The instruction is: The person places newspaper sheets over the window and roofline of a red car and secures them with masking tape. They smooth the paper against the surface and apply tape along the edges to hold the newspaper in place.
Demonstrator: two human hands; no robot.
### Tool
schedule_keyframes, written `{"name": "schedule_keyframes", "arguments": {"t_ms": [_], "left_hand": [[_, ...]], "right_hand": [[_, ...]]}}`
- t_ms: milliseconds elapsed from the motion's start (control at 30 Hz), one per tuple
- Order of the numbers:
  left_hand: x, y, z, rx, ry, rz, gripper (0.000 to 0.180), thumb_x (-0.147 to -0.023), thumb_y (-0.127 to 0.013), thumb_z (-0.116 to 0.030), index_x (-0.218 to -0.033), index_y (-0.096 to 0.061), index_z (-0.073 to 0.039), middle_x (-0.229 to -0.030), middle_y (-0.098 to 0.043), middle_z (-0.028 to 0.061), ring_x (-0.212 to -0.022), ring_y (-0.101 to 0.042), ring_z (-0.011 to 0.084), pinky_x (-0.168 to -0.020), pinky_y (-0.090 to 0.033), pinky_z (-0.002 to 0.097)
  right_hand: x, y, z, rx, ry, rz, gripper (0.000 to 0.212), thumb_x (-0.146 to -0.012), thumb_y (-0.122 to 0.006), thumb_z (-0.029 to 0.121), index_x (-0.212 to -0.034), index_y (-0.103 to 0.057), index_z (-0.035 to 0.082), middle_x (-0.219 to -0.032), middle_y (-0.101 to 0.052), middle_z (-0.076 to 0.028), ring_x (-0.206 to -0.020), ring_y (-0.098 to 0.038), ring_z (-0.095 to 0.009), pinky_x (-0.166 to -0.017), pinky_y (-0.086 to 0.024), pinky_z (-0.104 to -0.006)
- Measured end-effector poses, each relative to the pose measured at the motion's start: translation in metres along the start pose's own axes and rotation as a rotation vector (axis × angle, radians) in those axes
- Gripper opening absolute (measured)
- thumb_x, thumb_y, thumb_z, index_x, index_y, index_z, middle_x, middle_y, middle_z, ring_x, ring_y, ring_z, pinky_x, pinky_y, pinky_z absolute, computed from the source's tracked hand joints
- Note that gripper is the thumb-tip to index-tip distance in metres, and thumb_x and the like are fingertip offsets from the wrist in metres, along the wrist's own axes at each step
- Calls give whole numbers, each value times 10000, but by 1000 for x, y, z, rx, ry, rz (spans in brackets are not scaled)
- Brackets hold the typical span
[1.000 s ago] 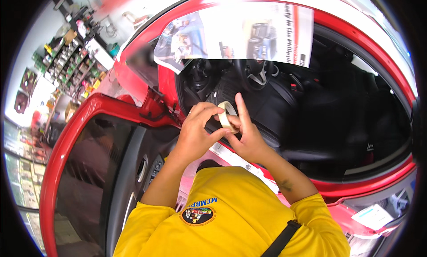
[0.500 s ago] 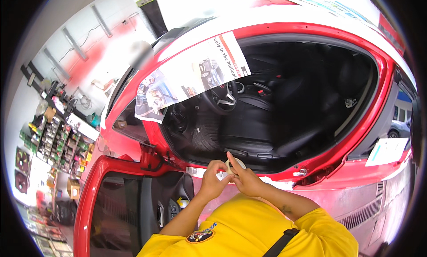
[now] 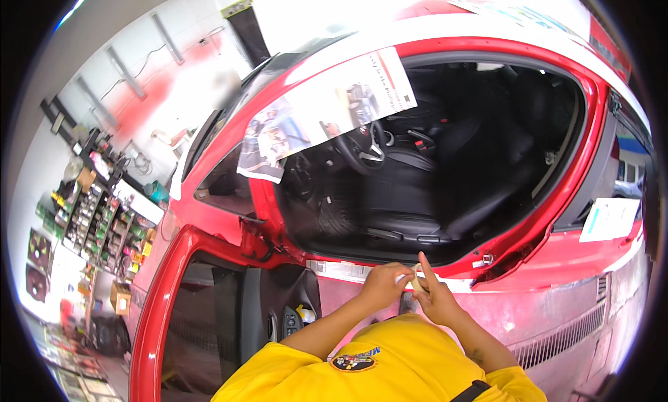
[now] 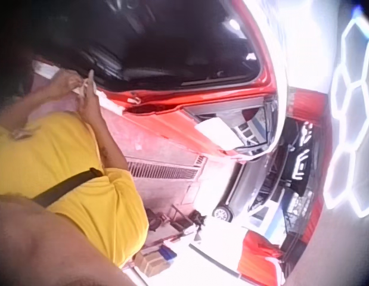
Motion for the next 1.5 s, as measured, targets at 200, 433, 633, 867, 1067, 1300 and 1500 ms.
{"name": "schedule_keyframes", "arguments": {"t_ms": [200, 433, 633, 867, 1067, 1300, 1500], "left_hand": [[19, -1, -19, -1, -54, -182, 145, -1066, -694, -157, -1087, -658, -19, -1027, -682, 139, -954, -714, 323, -820, -568, 444], [25, -1, 20, 737, 317, 30, 146, -1063, -782, -171, -1122, -730, -49, -1062, -725, -10, -958, -639, 82, -849, -533, 288], [-6, 76, -45, 339, 85, -427, 60, -988, -827, -60, -978, -771, -40, -840, -745, 2, -760, -662, 85, -700, -538, 278], [-68, 216, -173, 32, -287, -400, 95, -950, -835, 25, -991, -751, 5, -907, -768, 55, -829, -696, 91, -788, -553, 266], [-128, 216, -197, -116, -297, -233, 85, -953, -837, -4, -991, -763, -15, -927, -779, 50, -843, -716, 116, -808, -559, 274], [-155, 280, -195, -507, -819, -737, 355, -899, -763, 86, -1239, -787, -12, -1125, -792, 162, -1018, -755, 327, -887, -595, 401], [-224, 273, -161, -936, -1121, -375, 426, -760, -754, 86, -1153, -826, -64, -1228, -734, 139, -977, -731, 317, -796, -614, 421]], "right_hand": [[10, 2, 0, 38, 132, -89, 960, -997, -719, -2, -1780, -177, 117, -977, -770, -190, -875, -790, -322, -861, -585, -371], [3, 48, 29, 243, 191, -328, 536, -977, -829, 164, -1467, -633, 72, -719, -685, -123, -639, -707, -303, -631, -521, -405], [-55, 84, 46, 191, 349, -523, 158, -998, -705, 1, -1129, -777, 50, -818, -750, -107, -679, -742, -198, -652, -570, -357], [-111, 165, 80, -505, 462, -453, 394, -1182, -575, 372, -1374, -723, 61, -936, -551, 55, -801, -473, -50, -734, -418, -238], [-127, 159, 164, -519, 595, -255, 108, -1044, -791, 127, -1032, -766, 23, -963, -565, 28, -875, -520, -59, -758, -410, -251], [-149, 233, 132, -830, 568, -794, 116, -1090, -748, 199, -1058, -729, 89, -899, -554, 89, -861, -456, -22, -799, -373, -244], [-190, 203, 159, -1082, 765, -686, 142, -1102, -741, 245, -1057, -700, 116, -932, -590, 74, -891, -501, -30, -844, -395, -241]]}}
Point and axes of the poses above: each hand's wrist, its own x-axis away from the middle knuckle, its own y-axis out of the back of the hand, z = x × y, the point moved 9 cm from there along -x, towards the middle knuckle
